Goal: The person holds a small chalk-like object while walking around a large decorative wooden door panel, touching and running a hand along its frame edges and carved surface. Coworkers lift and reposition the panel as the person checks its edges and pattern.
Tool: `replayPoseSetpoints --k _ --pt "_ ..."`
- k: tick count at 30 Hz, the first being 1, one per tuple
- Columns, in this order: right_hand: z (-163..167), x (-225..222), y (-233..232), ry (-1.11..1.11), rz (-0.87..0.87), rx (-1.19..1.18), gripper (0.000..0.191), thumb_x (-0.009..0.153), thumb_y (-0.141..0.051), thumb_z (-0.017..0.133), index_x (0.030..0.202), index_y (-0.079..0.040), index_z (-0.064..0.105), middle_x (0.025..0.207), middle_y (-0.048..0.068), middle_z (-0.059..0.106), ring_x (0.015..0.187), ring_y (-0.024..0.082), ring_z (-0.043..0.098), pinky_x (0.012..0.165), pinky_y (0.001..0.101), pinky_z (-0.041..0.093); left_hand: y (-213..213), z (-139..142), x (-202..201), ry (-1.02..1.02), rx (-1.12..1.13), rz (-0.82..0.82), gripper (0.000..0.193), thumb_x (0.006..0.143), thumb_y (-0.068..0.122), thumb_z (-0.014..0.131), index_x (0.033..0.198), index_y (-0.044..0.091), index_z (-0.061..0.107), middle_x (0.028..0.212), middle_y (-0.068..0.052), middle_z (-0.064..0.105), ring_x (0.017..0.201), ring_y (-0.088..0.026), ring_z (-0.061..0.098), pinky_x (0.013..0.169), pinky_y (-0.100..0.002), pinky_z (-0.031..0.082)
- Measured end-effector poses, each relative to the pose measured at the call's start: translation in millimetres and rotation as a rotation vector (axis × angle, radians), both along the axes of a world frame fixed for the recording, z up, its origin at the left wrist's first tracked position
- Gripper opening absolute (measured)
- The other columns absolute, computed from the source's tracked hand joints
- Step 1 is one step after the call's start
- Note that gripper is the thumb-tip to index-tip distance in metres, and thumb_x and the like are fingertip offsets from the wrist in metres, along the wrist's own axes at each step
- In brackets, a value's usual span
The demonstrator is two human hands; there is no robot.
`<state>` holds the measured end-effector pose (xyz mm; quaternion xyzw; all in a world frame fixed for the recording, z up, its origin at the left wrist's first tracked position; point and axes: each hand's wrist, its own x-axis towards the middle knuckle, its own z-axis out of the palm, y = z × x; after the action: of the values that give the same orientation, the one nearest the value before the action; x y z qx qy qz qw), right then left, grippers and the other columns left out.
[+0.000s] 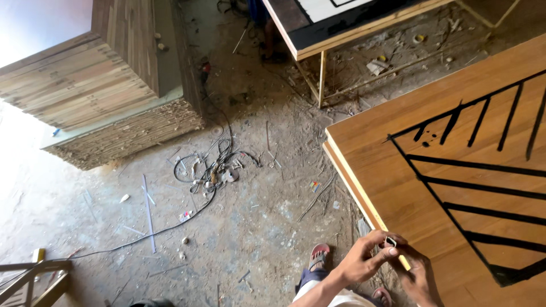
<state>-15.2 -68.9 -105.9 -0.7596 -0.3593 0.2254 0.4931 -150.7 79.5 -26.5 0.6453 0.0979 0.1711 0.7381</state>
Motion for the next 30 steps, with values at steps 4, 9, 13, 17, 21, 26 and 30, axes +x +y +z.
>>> replayPoseSetpoints --k 4,9,13,17,21,26,30 --pt "0.3 -8.5 2.2 -0.08 0.012 0.039 0.028 0.085 -0.01 0.074 0.113 -0.006 0.075 0.106 0.009 0.08 0.098 0.018 0.078 0.083 0.0326 0.059 3.7 7.2 -4.8 -0.044 0.055 0.009 0.04 0.107 0.037 0.064 0.134 0.007 0.065 0.129 -0.007 0.067 0.126 -0.016 0.059 0.114 -0.034 0.045" --pt "7.2 -2.9 -2.1 0.02 -0.088 0.059 0.022 0.084 -0.007 0.076 0.106 -0.003 0.074 0.099 0.009 0.076 0.092 0.019 0.077 0.083 0.0326 0.059 -3.7 26.6 10.3 -0.099 -0.052 -0.023 0.034 0.109 0.029 0.064 0.133 0.006 0.063 0.131 -0.006 0.069 0.126 -0.016 0.063 0.113 -0.033 0.048" --pt "4.1 11.1 -21.7 -0.043 -0.094 0.173 0.022 0.08 -0.006 0.076 0.102 -0.003 0.073 0.102 0.009 0.08 0.096 0.017 0.076 0.087 0.0316 0.057 -19.3 25.9 31.9 -0.125 -0.162 -0.082 0.034 0.111 0.027 0.061 0.136 0.003 0.059 0.129 -0.005 0.07 0.124 -0.014 0.064 0.112 -0.031 0.049" --pt "-0.5 22.0 -50.9 0.229 -0.097 0.104 0.026 0.083 -0.007 0.077 0.108 -0.003 0.074 0.104 0.011 0.075 0.099 0.017 0.072 0.086 0.033 0.056 -39.8 13.6 45.0 -0.006 -0.281 -0.166 0.032 0.111 0.022 0.062 0.135 0.002 0.061 0.124 -0.006 0.071 0.115 -0.012 0.064 0.103 -0.029 0.051" --pt "-1.1 36.4 -80.0 0.27 -0.075 0.045 0.035 0.08 -0.009 0.076 0.114 -0.003 0.073 0.106 0.009 0.077 0.096 0.016 0.074 0.084 0.0325 0.058 -60.1 7.7 64.2 0.016 -0.442 -0.238 0.031 0.108 0.021 0.063 0.133 0.004 0.061 0.123 -0.002 0.07 0.116 -0.01 0.065 0.101 -0.027 0.053" --pt "-14.6 31.8 -127.9 0.467 -0.25 0.135 0.028 0.085 -0.004 0.073 0.112 0.001 0.072 0.1 0.014 0.077 0.089 0.02 0.074 0.077 0.036 0.059 -93.6 13.8 84.3 0.08 -0.409 -0.32 0.029 0.111 0.018 0.062 0.135 0.001 0.061 0.119 -0.006 0.071 0.103 -0.014 0.06 0.093 -0.028 0.048" --pt "-35.6 37.2 -160.3 0.402 -0.339 0.27 0.027 0.087 -0.002 0.068 0.113 0.003 0.073 0.104 0.01 0.074 0.094 0.018 0.072 0.08 0.0327 0.057 -119.0 24.9 107.2 0.094 -0.208 -0.362 0.034 0.108 0.019 0.065 0.136 0.0 0.061 0.12 -0.007 0.07 0.103 -0.014 0.06 0.093 -0.03 0.048"
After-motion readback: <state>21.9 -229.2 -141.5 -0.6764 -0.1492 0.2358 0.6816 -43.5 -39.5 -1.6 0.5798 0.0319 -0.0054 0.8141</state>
